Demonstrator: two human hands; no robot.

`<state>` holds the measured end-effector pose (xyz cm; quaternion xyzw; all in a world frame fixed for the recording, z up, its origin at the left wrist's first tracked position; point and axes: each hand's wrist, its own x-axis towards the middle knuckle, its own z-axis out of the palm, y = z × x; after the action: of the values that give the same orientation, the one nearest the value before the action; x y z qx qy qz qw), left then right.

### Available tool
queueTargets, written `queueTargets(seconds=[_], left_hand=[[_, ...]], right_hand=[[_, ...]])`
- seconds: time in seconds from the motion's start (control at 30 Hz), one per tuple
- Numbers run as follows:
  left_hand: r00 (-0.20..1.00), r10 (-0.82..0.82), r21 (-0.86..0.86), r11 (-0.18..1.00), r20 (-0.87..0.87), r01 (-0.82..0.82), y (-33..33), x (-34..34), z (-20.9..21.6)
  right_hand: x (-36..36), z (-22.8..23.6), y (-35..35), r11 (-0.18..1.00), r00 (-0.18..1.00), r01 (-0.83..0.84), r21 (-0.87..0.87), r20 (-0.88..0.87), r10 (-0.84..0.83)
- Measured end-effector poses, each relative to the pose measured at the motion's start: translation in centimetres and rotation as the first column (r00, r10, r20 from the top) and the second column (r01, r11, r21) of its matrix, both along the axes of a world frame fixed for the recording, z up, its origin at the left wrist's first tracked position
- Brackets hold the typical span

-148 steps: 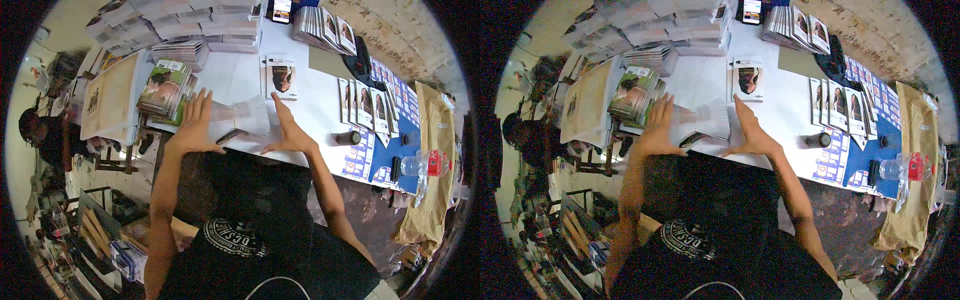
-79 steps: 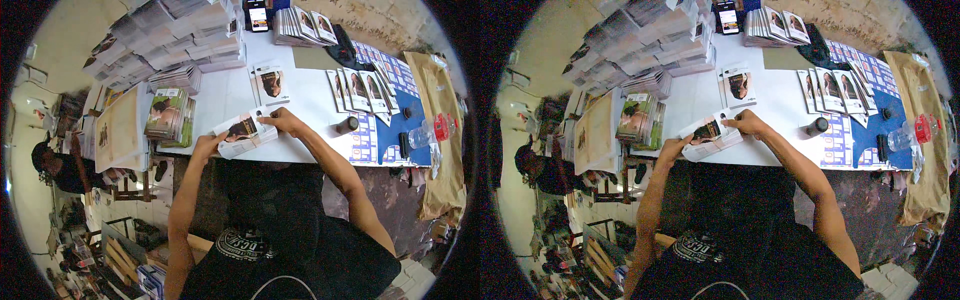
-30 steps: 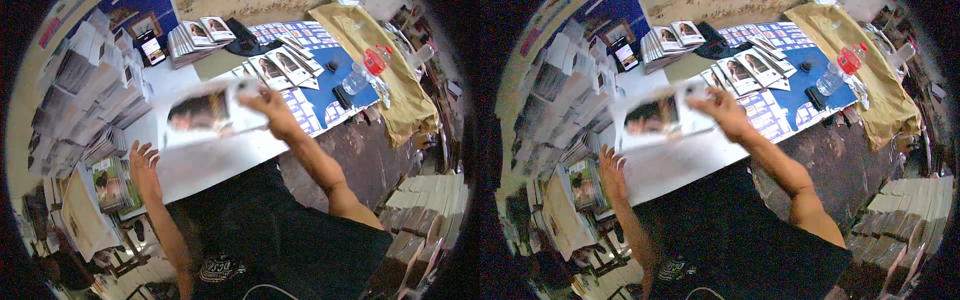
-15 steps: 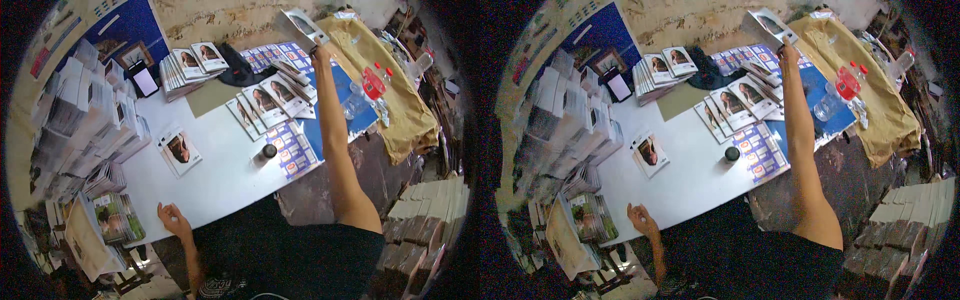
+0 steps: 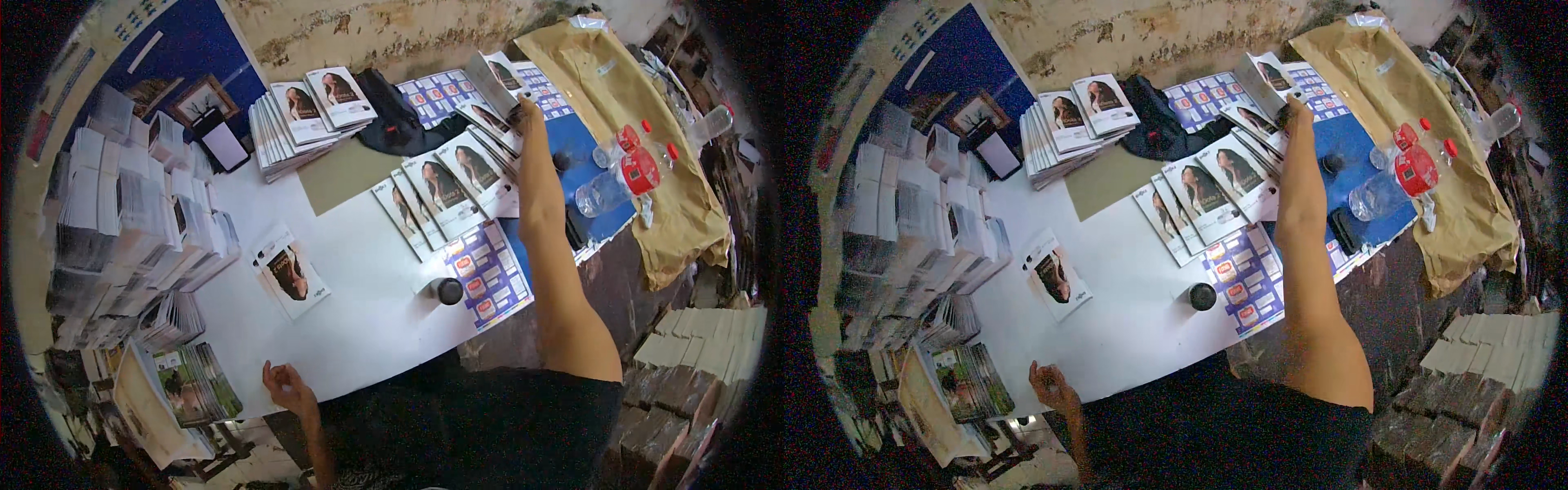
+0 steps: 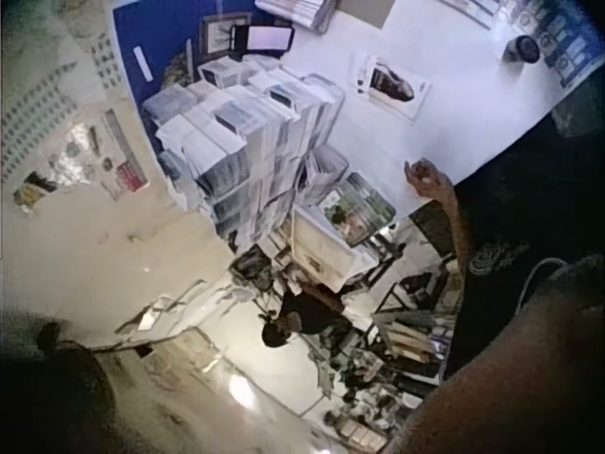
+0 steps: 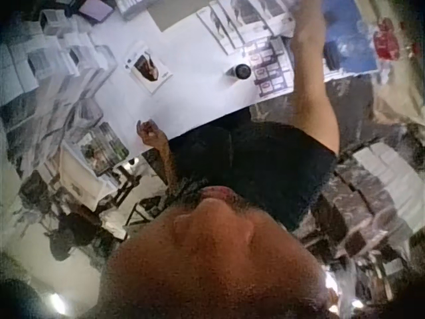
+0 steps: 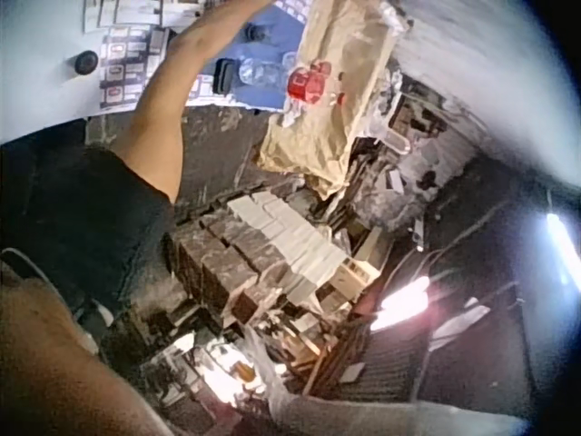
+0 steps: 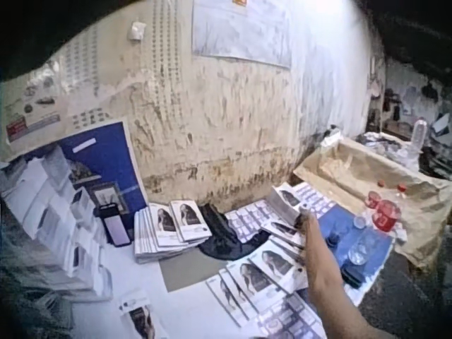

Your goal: Sorting and stacking printed brochures into groups on a table.

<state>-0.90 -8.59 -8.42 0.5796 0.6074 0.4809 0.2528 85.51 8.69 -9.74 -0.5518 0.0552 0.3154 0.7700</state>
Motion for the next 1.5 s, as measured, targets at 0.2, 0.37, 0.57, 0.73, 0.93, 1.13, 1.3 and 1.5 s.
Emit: queueTargets(seconds=[0.2,0.37,0.57,0.73,0.93,1.13,1.3,1.5], left_hand=[[0.998,-0.053,0.031,0.998,0.015,0.053,-0.2,-0.4,0.1],[1.000,-0.025,0.130,0.991,-0.014,0.027,-0.4,-1.3,0.2],[0.998,-0.011,0.044,0.999,0.056,0.009,-0.3,-2.0,-0.4],[0.933,0.006,0.010,1.000,0.359,-0.011,0.9,-1.5,2.1],[0.529,-0.414,-0.183,0.633,0.741,0.752,5.5,10.2,13.0],[0.963,-0.193,-0.364,0.925,-0.189,0.114,12.4,13.6,8.2],[0.917,-0.082,-0.625,0.755,-0.391,-0.199,17.8,7.9,5.5],[0.867,-0.069,-0.606,0.742,-0.494,-0.286,19.9,10.6,4.6]], right_hand=[[2.6,1.2,-3.3,0.883,0.862,-0.469,0.000,-0.215,0.458],[-4.0,1.4,-0.7,0.929,0.962,-0.080,-0.362,0.215,0.167],[-14.1,7.2,-3.5,0.733,0.463,0.437,-0.522,0.829,0.315],[-22.2,9.9,-6.4,0.721,0.057,0.135,-0.680,0.732,0.679],[-16.6,7.8,-10.4,0.504,0.018,0.181,-0.845,0.515,0.857],[-23.4,8.0,-13.1,0.784,0.026,0.128,-0.608,0.792,0.610],[-31.8,12.3,-11.1,0.909,0.203,-0.209,-0.362,0.893,0.402],[-36.2,12.8,-3.0,0.900,0.268,-0.394,-0.184,0.914,0.304]])
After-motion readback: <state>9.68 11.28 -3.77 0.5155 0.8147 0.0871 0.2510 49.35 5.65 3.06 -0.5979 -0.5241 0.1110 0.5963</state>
